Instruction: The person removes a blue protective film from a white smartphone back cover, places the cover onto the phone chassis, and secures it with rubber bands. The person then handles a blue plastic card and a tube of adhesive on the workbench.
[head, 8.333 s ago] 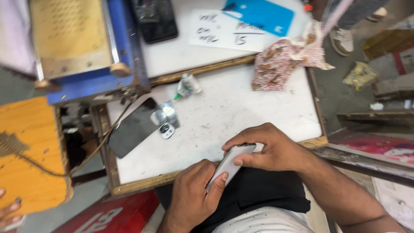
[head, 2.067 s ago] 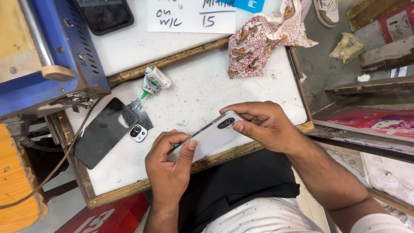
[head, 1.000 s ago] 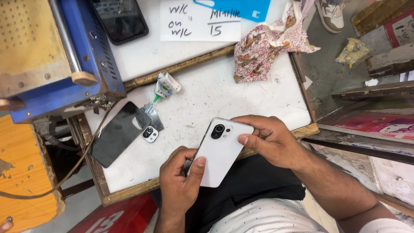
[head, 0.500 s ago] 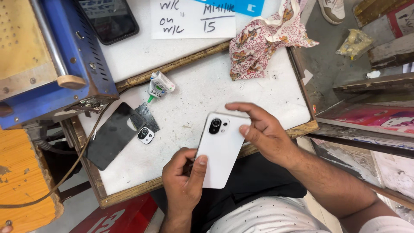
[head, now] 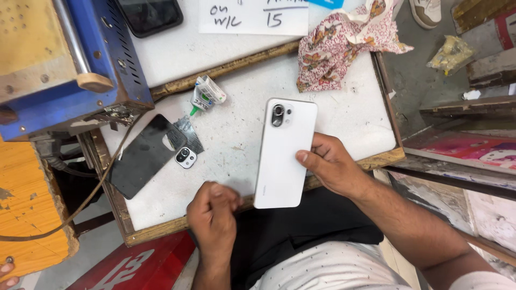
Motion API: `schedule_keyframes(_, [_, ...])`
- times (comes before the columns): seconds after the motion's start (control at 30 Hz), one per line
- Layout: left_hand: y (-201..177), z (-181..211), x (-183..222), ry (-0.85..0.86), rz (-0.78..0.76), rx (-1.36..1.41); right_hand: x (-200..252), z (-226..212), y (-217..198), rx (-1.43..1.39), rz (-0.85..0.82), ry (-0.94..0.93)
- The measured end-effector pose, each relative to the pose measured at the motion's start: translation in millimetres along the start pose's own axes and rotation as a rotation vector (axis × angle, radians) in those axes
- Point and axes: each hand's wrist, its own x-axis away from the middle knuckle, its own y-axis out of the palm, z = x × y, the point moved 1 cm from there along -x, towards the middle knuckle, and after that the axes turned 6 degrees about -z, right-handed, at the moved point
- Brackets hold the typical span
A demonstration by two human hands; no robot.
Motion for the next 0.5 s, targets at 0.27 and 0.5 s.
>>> schedule_keyframes(0.27, [5.9, 29.0, 3.2, -0.004, -0.088, 0.032, -0.5, 0.8, -1.5, -0.222, -0.034, -0.065])
schedule_keyframes(0.5, [29.8, 48.7, -25.3, -0.062, -0.202, -0.217, 8.8, 3.5, -3.4, 0.137, -0.089, -0.052])
